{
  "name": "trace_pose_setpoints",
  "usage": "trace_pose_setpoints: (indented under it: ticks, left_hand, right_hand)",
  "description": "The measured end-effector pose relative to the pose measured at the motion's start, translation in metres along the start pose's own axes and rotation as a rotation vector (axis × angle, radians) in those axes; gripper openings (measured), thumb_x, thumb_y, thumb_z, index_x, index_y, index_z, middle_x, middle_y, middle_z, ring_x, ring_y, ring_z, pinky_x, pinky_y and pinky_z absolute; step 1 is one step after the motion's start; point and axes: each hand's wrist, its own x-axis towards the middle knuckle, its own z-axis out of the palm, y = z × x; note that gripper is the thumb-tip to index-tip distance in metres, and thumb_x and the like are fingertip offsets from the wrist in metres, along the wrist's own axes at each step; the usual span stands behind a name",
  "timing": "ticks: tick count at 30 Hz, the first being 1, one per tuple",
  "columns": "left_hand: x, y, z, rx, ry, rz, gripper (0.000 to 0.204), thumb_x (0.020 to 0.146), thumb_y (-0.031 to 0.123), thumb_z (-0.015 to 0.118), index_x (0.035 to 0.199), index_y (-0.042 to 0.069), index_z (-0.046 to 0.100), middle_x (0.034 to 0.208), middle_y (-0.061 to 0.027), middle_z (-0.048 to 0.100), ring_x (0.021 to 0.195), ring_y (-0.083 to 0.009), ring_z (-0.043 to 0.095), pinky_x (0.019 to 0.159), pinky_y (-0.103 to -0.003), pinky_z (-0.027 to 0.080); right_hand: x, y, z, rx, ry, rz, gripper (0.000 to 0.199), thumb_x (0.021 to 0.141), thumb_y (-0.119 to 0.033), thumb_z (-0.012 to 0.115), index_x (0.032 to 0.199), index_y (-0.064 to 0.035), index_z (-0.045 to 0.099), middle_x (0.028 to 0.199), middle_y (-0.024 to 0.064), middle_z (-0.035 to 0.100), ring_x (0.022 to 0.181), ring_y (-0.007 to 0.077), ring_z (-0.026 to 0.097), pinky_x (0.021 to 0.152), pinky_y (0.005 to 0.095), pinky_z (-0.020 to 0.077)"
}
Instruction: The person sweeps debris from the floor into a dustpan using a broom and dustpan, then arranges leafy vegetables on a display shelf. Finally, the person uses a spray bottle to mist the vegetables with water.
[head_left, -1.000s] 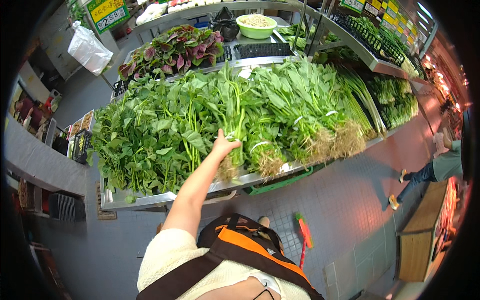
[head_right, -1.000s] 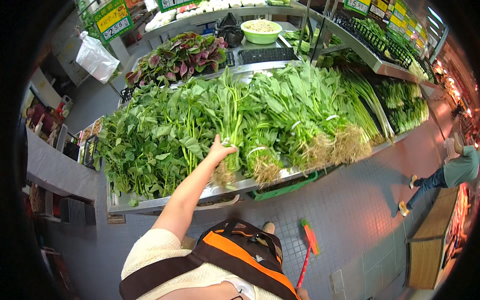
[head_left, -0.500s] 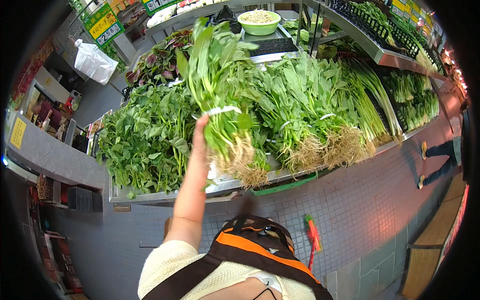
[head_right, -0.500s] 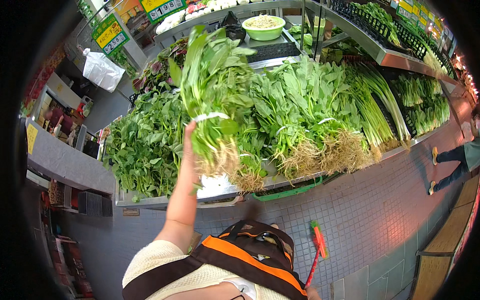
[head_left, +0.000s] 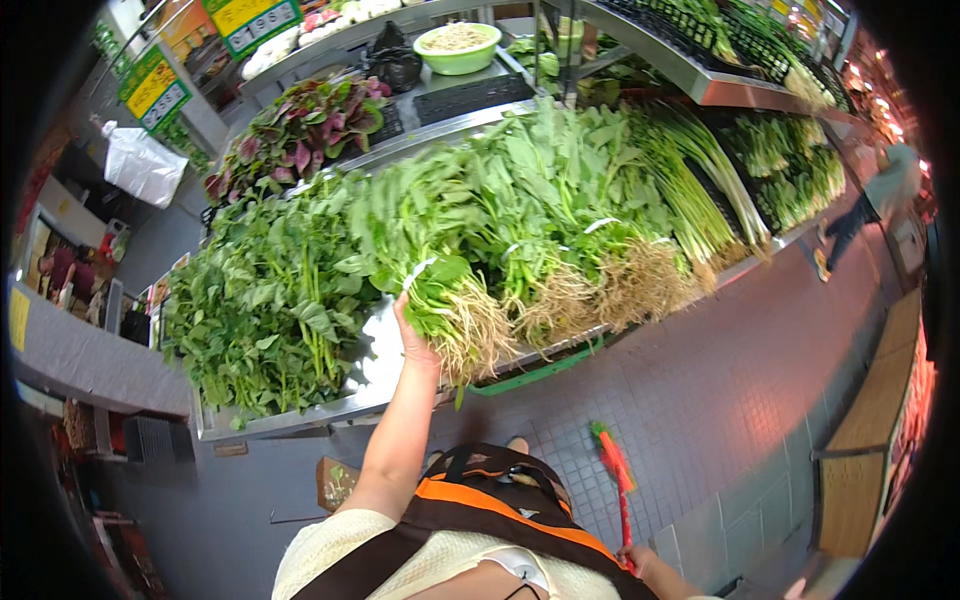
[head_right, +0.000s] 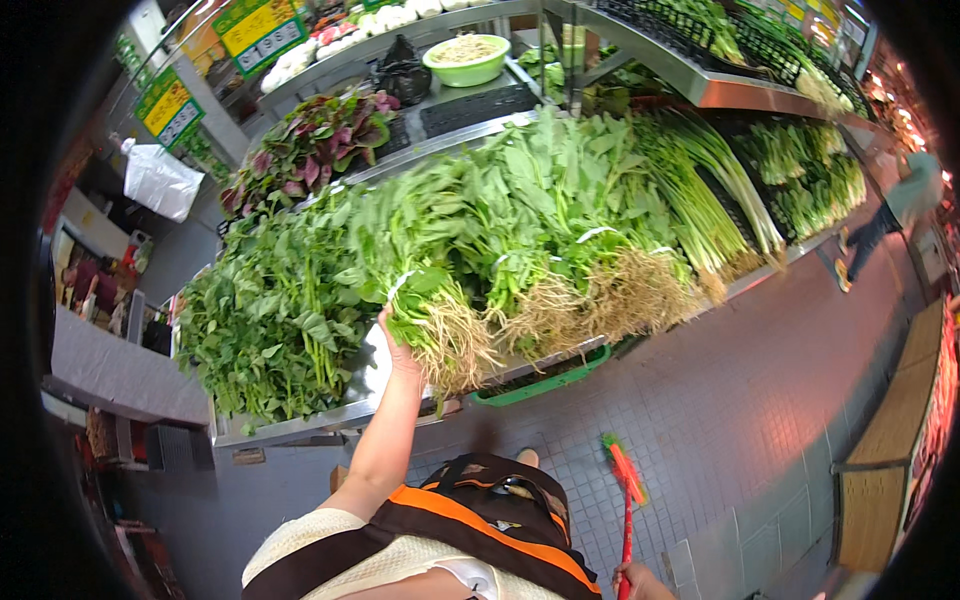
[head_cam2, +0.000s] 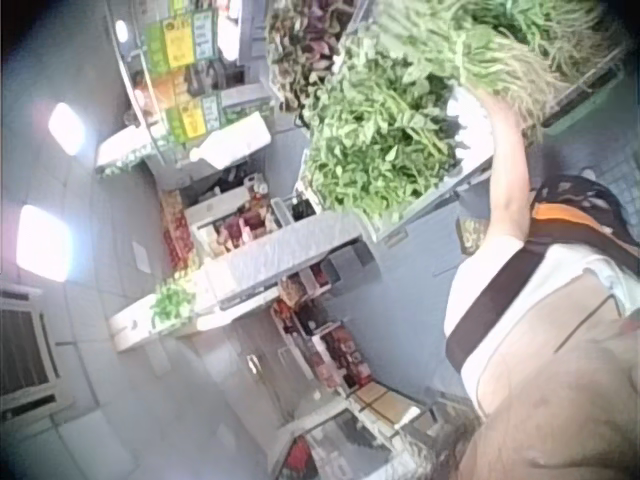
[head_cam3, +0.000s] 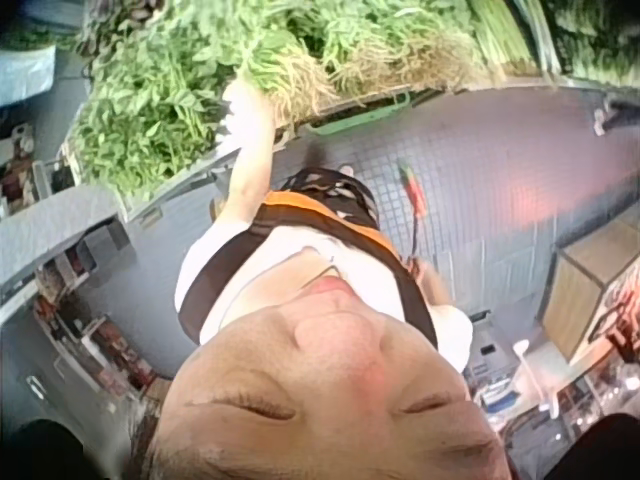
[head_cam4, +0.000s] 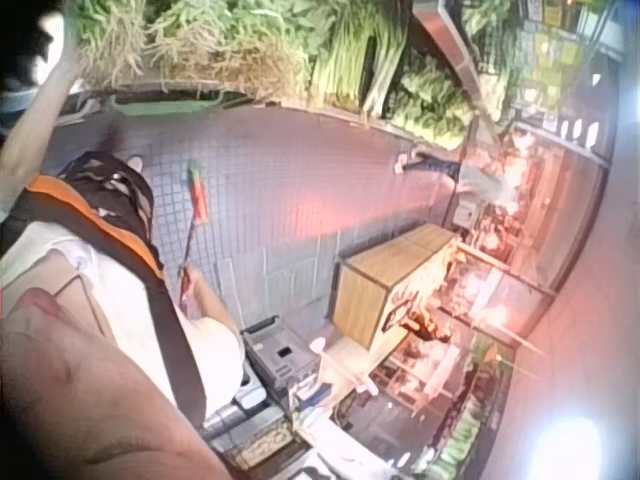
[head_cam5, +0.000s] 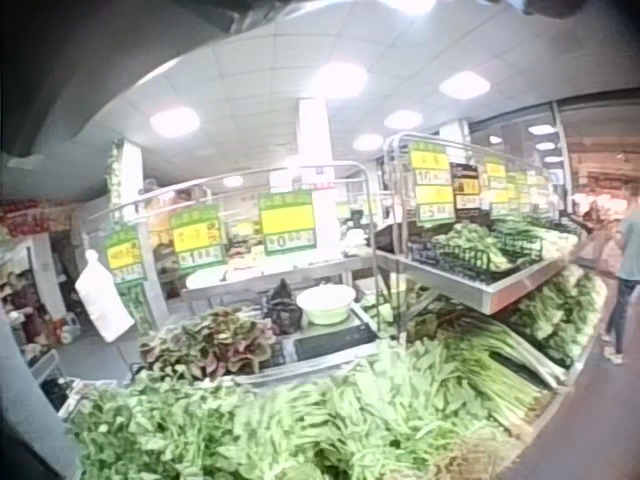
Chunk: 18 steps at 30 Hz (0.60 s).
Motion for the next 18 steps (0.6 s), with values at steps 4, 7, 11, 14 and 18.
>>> trace_pose_setpoints:
  ticks: [4, 7, 11, 14, 18]
  left_hand:
    - [0.025, -0.014, -0.067, 0.129, 0.17, -0.197, 0.048, 0.076, 0.033, 0.049, 0.113, 0.003, 0.05, 0.106, -0.012, 0.058, 0.094, -0.0279, 0.055, 0.084, -0.041, 0.044]
    - [0.022, -0.01, -0.054, 0.13, 0.22, -0.247, 0.044, 0.076, 0.029, 0.048, 0.112, 0.002, 0.049, 0.108, -0.012, 0.056, 0.098, -0.0274, 0.053, 0.085, -0.042, 0.043]
    - [0.01, -0.007, -0.044, 0.466, 0.253, -0.09, 0.06, 0.079, 0.017, 0.057, 0.129, 0.006, 0.027, 0.126, -0.0114, 0.039, 0.113, -0.027, 0.041, 0.093, -0.044, 0.035]
    - [-0.006, -0.008, -0.02, 0.722, 0.282, -0.117, 0.095, 0.075, 0.027, 0.065, 0.139, 0.013, -0.003, 0.141, -0.0147, 0.016, 0.13, -0.0283, 0.015, 0.104, -0.047, 0.009]
    - [-0.024, -0.007, 0.024, 1.08, 0.35, -0.1, 0.105, 0.071, 0.042, 0.066, 0.139, 0.01, -0.008, 0.144, -0.015, -0.006, 0.133, -0.0296, -0.003, 0.104, -0.049, 0.001]
  right_hand:
    - [-0.059, -0.017, 0.042, 0.006, -0.021, 0.045, 0.022, 0.081, -0.01, 0.045, 0.061, -0.009, 0.035, 0.049, 0.0, 0.038, 0.041, 0.0138, 0.038, 0.042, 0.028, 0.0386]
    - [-0.033, -0.012, 0.026, 0.077, -0.085, 0.074, 0.02, 0.081, -0.01, 0.046, 0.063, -0.0083, 0.037, 0.05, 0.0007, 0.039, 0.042, 0.0133, 0.04, 0.04, 0.0276, 0.0389]
    - [-0.039, -0.006, 0.027, 0.086, -0.053, 0.05, 0.019, 0.081, -0.01, 0.046, 0.065, -0.0074, 0.038, 0.049, 0.0012, 0.04, 0.042, 0.0135, 0.041, 0.04, 0.0268, 0.0394]
    - [-0.043, 0.003, 0.031, 0.046, -0.028, 0.021, 0.017, 0.081, -0.01, 0.046, 0.067, -0.0069, 0.038, 0.049, 0.0017, 0.041, 0.042, 0.014, 0.042, 0.04, 0.0271, 0.04]
    - [-0.037, 0.017, 0.018, 0.007, -0.044, 0.045, 0.017, 0.081, -0.01, 0.047, 0.067, -0.0071, 0.038, 0.049, 0.0021, 0.041, 0.043, 0.0151, 0.042, 0.042, 0.0292, 0.0411]
